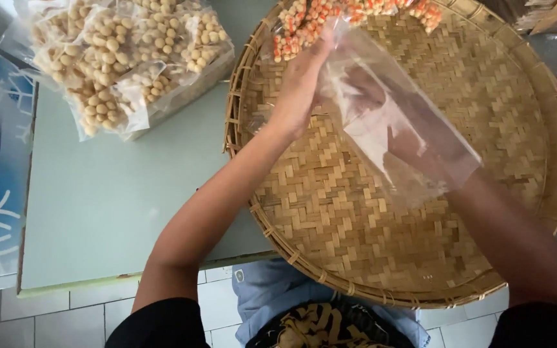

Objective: Packing loose snacks into small plastic bags and then placing those into larger bags on a production table.

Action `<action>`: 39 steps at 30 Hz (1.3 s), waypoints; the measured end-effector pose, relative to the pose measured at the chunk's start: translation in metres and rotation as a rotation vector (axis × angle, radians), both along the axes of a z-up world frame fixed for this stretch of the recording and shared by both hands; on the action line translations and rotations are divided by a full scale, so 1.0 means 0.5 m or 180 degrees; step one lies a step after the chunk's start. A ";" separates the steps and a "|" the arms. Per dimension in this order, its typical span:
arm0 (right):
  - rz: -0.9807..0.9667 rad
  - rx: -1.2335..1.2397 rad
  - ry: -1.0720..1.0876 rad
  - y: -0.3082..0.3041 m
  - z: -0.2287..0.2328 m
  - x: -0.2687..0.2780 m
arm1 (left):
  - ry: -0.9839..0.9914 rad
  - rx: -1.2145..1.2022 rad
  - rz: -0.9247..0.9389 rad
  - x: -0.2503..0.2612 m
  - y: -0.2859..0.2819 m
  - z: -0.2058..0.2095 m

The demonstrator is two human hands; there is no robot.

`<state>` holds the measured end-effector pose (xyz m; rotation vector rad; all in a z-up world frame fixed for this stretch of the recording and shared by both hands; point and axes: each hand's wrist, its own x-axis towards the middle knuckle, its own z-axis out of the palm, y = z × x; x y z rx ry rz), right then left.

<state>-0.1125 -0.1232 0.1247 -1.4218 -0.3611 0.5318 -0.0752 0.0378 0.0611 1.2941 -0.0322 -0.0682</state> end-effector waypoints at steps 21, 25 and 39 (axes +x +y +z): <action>-0.0231 -0.3810 -0.3432 -0.024 -0.191 0.057 | 0.0433 -0.2302 0.0120 0.009 -0.021 -0.047; -0.0970 -0.3060 -0.2755 -0.025 -0.266 0.117 | 0.0343 -0.2388 0.0196 0.014 -0.029 -0.065; -0.0510 -0.0818 -0.0215 0.023 -0.036 0.031 | 0.0431 -0.2326 0.0471 0.022 -0.011 -0.050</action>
